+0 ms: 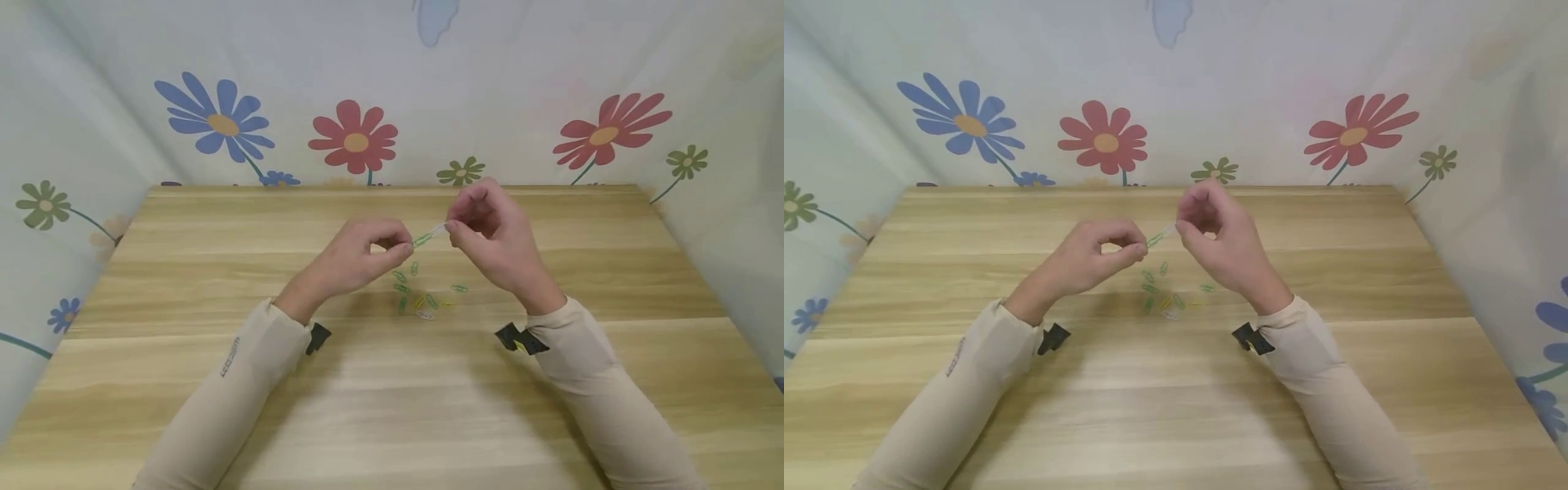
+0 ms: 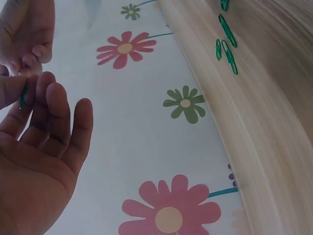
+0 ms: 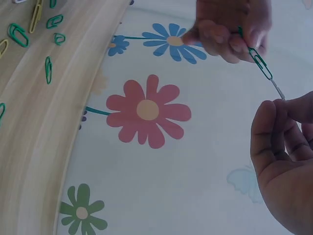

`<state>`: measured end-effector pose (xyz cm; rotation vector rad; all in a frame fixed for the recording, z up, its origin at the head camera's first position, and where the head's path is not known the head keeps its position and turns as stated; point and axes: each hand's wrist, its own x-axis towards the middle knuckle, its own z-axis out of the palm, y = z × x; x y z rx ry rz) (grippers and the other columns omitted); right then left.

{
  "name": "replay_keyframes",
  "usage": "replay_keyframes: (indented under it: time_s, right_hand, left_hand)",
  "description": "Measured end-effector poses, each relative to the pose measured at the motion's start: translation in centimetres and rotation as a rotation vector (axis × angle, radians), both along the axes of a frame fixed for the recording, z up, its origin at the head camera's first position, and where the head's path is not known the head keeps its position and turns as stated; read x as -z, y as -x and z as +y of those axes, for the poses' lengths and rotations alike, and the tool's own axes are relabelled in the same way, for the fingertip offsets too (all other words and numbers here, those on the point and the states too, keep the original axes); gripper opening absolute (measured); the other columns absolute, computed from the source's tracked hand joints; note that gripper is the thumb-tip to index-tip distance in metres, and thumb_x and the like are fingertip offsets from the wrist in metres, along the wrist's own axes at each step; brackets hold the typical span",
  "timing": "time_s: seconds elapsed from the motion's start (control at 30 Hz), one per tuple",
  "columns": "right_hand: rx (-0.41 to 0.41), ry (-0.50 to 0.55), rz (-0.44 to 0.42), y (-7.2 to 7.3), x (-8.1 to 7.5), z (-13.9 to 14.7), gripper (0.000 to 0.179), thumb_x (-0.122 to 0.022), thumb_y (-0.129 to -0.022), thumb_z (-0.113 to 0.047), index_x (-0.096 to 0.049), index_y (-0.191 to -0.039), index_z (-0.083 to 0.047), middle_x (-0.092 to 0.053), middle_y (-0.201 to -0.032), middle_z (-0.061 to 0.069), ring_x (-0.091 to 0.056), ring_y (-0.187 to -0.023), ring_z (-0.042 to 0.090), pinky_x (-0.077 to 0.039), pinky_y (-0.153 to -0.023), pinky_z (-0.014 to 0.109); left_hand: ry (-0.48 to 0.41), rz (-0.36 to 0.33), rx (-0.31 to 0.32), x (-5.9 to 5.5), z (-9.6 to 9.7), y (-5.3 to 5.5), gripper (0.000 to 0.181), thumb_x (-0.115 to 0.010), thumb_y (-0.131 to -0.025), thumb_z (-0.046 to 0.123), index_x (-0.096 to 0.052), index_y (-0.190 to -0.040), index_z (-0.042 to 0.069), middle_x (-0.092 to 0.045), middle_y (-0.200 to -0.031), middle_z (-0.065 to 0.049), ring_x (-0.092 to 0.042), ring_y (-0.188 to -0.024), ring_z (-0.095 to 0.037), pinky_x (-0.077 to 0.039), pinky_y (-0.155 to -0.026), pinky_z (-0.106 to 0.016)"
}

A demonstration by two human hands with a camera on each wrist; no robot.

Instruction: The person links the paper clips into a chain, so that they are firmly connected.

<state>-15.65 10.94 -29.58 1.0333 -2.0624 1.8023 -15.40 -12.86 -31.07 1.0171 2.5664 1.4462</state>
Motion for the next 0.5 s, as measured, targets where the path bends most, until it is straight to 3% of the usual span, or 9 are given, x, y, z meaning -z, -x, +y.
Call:
replay_keyframes:
  time_s: [0.13, 0.23, 0.3, 0.4, 0.5]
  right_hand:
    - [0.001, -0.006, 0.03, -0.1, 0.1, -0.2, 0.016, -0.064, -0.088, 0.014, -0.055, -0.1, 0.006, -0.061, -0.084, 0.009, -0.06, -0.069, 0.022, -0.052, -0.064, 0.029]
    - [0.001, -0.076, 0.078, -0.4, 0.1, -0.4, 0.016, -0.065, -0.089, 0.013, -0.057, -0.099, 0.004, -0.061, -0.084, 0.006, -0.059, -0.068, 0.02, -0.052, -0.062, 0.028]
    - [0.006, -0.122, 0.113, -0.6, 0.0, -0.6, 0.016, -0.065, -0.089, 0.013, -0.058, -0.099, 0.004, -0.061, -0.083, 0.004, -0.057, -0.067, 0.019, -0.051, -0.06, 0.026]
    - [0.011, -0.163, 0.153, -0.9, -0.1, -0.7, 0.017, -0.066, -0.088, 0.014, -0.059, -0.099, 0.003, -0.062, -0.084, 0.004, -0.056, -0.064, 0.018, -0.048, -0.056, 0.025]
    - [0.018, -0.179, 0.167, -1.1, -0.2, -0.8, 0.018, -0.067, -0.087, 0.015, -0.059, -0.099, 0.003, -0.063, -0.082, 0.004, -0.056, -0.061, 0.016, -0.045, -0.052, 0.023]
  left_hand:
    - [0.019, -0.07, 0.02, 0.5, -0.3, 0.0, 0.012, -0.06, -0.102, 0.02, -0.07, -0.096, 0.016, -0.067, -0.088, 0.004, -0.062, -0.082, -0.015, -0.051, -0.085, -0.037]
    - [0.072, -0.134, 0.036, 0.9, -0.2, 0.0, 0.018, -0.058, -0.104, 0.024, -0.071, -0.112, 0.014, -0.068, -0.102, 0.004, -0.062, -0.095, -0.015, -0.049, -0.091, -0.038]
    - [0.061, -0.176, 0.061, 1.2, -0.1, 0.1, 0.026, -0.056, -0.104, 0.023, -0.067, -0.126, 0.012, -0.067, -0.116, 0.002, -0.06, -0.107, -0.014, -0.046, -0.099, -0.04]
    - [-0.075, -0.252, 0.131, 1.5, 0.3, 0.1, 0.035, -0.054, -0.105, 0.016, -0.059, -0.138, 0.005, -0.062, -0.133, -0.003, -0.056, -0.122, -0.017, -0.042, -0.106, -0.043]
    - [-0.264, -0.326, 0.225, 1.7, 0.8, 0.0, 0.032, -0.05, -0.104, 0.011, -0.062, -0.131, -0.002, -0.064, -0.13, -0.01, -0.057, -0.123, -0.023, -0.042, -0.105, -0.044]
